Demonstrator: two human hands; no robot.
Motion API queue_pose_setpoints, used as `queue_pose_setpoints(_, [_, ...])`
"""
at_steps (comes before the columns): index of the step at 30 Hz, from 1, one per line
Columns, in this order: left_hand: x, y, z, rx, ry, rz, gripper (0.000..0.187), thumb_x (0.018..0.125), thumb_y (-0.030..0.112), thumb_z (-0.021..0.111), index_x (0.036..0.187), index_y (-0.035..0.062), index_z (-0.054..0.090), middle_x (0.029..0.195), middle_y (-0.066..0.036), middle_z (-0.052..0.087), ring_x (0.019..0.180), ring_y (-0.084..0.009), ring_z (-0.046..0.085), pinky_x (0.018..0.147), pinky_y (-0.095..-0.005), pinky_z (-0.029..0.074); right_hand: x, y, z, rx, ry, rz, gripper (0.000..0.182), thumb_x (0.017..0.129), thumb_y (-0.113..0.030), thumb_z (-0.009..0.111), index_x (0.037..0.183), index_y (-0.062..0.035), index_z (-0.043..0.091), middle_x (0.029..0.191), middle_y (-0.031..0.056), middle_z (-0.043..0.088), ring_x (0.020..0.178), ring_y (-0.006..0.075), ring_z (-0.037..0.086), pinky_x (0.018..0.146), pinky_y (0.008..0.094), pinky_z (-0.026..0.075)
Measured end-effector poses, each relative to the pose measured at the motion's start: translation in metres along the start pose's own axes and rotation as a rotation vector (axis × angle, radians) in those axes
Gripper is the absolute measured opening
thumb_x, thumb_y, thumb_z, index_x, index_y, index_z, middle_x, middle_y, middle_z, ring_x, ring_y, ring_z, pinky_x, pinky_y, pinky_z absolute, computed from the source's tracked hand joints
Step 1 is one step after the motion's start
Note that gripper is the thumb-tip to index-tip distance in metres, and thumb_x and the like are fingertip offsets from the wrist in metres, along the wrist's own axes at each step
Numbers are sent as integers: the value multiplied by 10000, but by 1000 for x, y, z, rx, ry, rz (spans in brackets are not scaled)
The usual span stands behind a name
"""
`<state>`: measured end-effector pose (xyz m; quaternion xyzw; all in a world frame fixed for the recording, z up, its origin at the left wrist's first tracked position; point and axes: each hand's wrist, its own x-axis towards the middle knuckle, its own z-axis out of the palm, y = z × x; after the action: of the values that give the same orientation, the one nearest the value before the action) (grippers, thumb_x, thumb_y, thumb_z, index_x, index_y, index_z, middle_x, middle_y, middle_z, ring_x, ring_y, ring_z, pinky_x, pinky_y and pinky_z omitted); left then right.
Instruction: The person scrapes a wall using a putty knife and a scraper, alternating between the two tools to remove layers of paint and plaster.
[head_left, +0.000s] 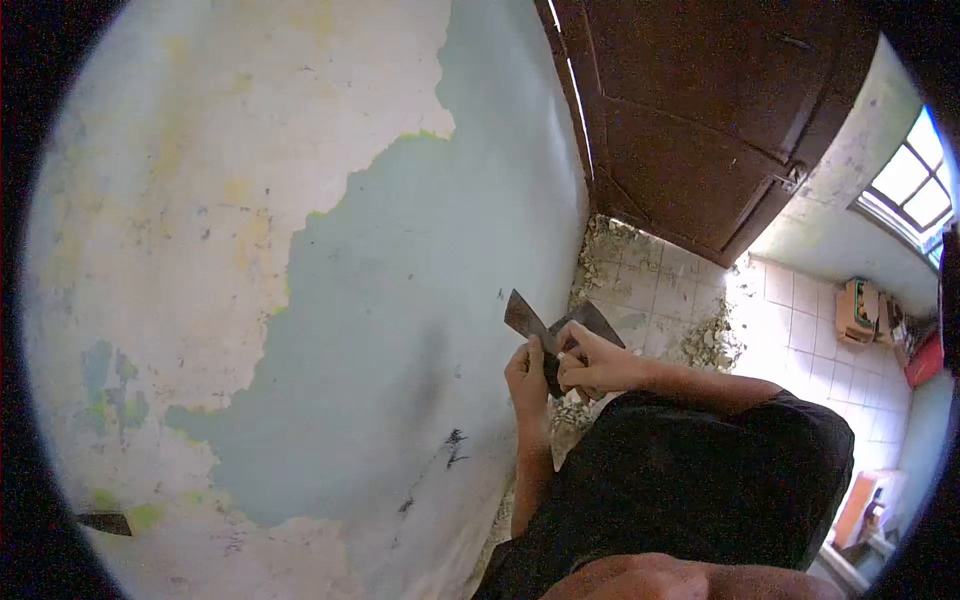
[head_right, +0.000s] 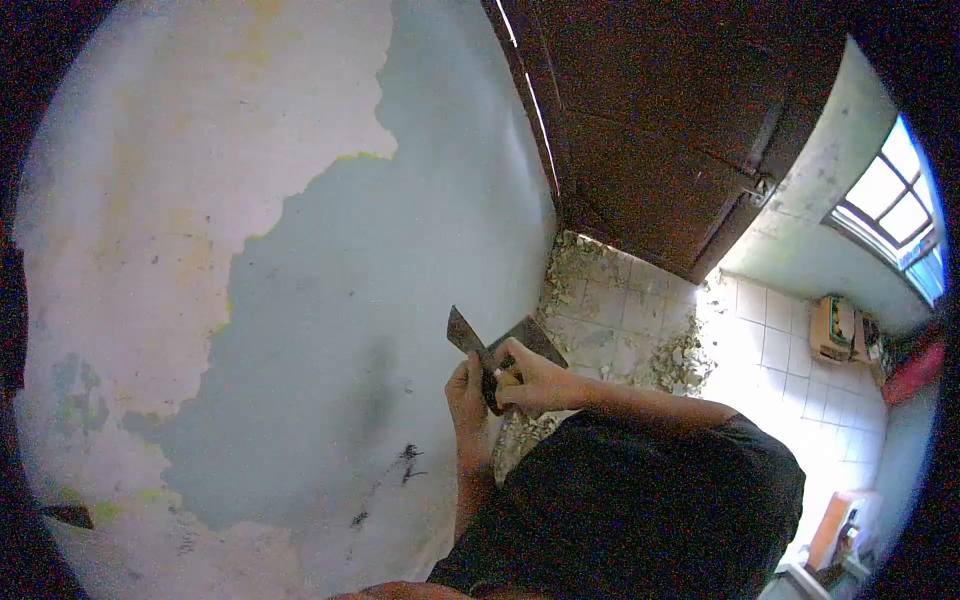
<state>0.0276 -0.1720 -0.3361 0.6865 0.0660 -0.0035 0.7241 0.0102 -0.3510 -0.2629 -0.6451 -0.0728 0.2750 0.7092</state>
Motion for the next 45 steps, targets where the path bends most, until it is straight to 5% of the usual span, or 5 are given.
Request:
queue_pose_setpoints(18, [-6, 104, -13, 538, -131, 398, 406, 914, 380, 687, 876, -24, 677, 765, -139, 616, 690, -265, 592, 643, -391, 468, 83, -50, 19, -555, 552, -425, 600, 998, -327, 506, 1445, 42, 350, 961, 311, 612, 715, 393, 610, 736, 471, 493])
queue_pose_setpoints(22, [34, 121, 26, 657, -58, 491, 561, 917, 526, 637, 901, -34, 645, 802, -145, 607, 712, -283, 587, 654, -405, 452, 124, -87, -20, -178, 501, -162, 627, 986, -346, 522, 1457, 21, 330, 963, 323, 604, 690, 397, 603, 698, 479, 493])
queue_pose_setpoints(28, [95, 128, 82, 797, 104, 419, 447, 952, 406, 560, 960, -38, 613, 855, -206, 591, 803, -394, 574, 730, -459, 450, 192, -94, -83, -676, 586, -848, 694, 1014, -475, 415, 1517, -42, 214, 594, 179, 574, 617, 371, 597, 599, 476, 463])
queue_pose_setpoints(30, [108, 124, 92, 900, 175, 391, 427, 975, 377, 506, 970, -38, 605, 858, -221, 588, 803, -413, 571, 732, -474, 446, 181, -133, -99, -190, 297, -209, 669, 1025, -429, 435, 1509, -39, 187, 666, 192, 601, 609, 359, 594, 587, 457, 471])
queue_pose_setpoints(45, [111, 143, 91, 1195, 365, 392, 287, 949, 240, 599, 827, -17, 562, 767, -222, 546, 745, -426, 554, 647, -499, 434, 233, -120, -89, 1084, -5, -11, 435, 1012, -493, 491, 899, -75, 529, 664, 53, 577, 569, 169, 572, 508, 276, 467])
